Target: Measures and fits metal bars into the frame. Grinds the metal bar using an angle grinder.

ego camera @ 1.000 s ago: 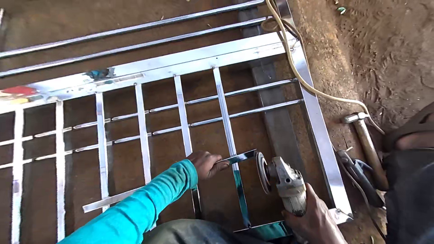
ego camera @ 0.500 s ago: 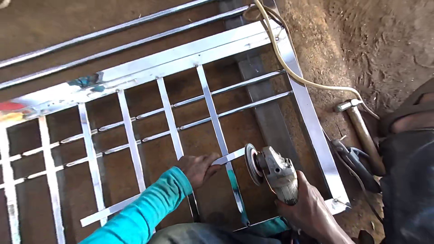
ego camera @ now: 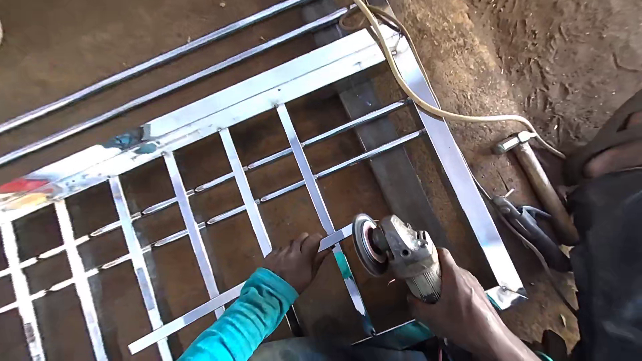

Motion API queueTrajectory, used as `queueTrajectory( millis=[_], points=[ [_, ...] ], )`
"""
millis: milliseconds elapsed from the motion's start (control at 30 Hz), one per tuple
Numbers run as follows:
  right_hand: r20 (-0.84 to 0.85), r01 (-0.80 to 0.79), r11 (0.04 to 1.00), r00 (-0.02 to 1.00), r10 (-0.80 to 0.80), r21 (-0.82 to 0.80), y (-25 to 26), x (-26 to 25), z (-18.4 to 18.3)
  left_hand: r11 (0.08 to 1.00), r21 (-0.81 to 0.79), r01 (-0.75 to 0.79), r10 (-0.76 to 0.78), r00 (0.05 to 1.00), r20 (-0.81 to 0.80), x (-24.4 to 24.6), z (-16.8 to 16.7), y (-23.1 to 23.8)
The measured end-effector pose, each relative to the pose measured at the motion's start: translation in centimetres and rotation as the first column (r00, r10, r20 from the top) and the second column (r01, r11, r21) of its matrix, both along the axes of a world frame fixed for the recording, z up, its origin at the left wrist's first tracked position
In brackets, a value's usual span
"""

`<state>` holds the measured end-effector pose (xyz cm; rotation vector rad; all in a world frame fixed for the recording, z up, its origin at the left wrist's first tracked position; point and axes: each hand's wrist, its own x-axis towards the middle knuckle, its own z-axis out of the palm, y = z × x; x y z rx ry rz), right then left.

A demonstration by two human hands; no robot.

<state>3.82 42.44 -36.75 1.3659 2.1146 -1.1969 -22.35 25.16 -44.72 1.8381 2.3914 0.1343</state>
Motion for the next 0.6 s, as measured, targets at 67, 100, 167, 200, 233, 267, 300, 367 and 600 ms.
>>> queueTrajectory(
  millis=[67, 100, 167, 200, 233, 267, 300, 367, 600],
  points=[
    [0.029, -0.009, 1.0, 1.0, 0.01, -0.014, 0.4, -0.2, 0.0, 1.0, 0.002, -0.003, 0.003, 1.0, -0.004, 0.0, 0.0, 0.0],
    [0.026, -0.011, 1.0, 1.0, 0.011, -0.012, 0.2, 0.1, -0.1, 1.0, 0.025, 0.005, -0.004, 1.0, -0.031, -0.1, -0.1, 0.0],
    [-0.004, 0.002, 1.0, 1.0, -0.002, 0.003, -0.3, 0.9, -0.3, 0.999, 0.041, 0.003, -0.001, 0.998, -0.058, -0.1, 0.0, 0.1],
    [-0.021, 0.006, 1.0, 1.0, -0.006, 0.009, -0.4, 1.0, -0.4, 0.999, 0.032, -0.005, 0.006, 0.999, -0.05, -0.1, 0.2, 0.2],
    [-0.017, 0.009, 1.0, 1.0, -0.01, -0.007, -0.3, 0.9, -0.4, 1.0, 0.006, -0.015, 0.016, 1.0, -0.027, 0.0, 0.4, 0.3],
    [-0.003, 0.012, 0.999, 1.0, -0.012, -0.035, -0.1, 0.5, -0.2, 0.999, -0.038, -0.025, 0.025, 1.0, 0.006, 0.1, 0.7, 0.4],
    [0.014, 0.011, 0.998, 1.0, -0.011, -0.06, 0.2, 0.2, -0.1, 0.995, -0.095, -0.034, 0.039, 0.998, 0.051, 0.0, 1.1, 0.5],
    [0.033, 0.01, 0.996, 0.999, -0.007, -0.088, 0.5, -0.1, -0.2, 0.975, -0.221, -0.04, 0.071, 0.988, 0.138, -0.5, 2.0, 1.1],
    [0.006, 0.036, 0.994, 0.999, -0.036, -0.101, 0.6, -0.5, -0.9, 0.841, -0.541, 0.018, 0.189, 0.926, 0.325, -2.8, 3.5, 3.2]
  ],
)
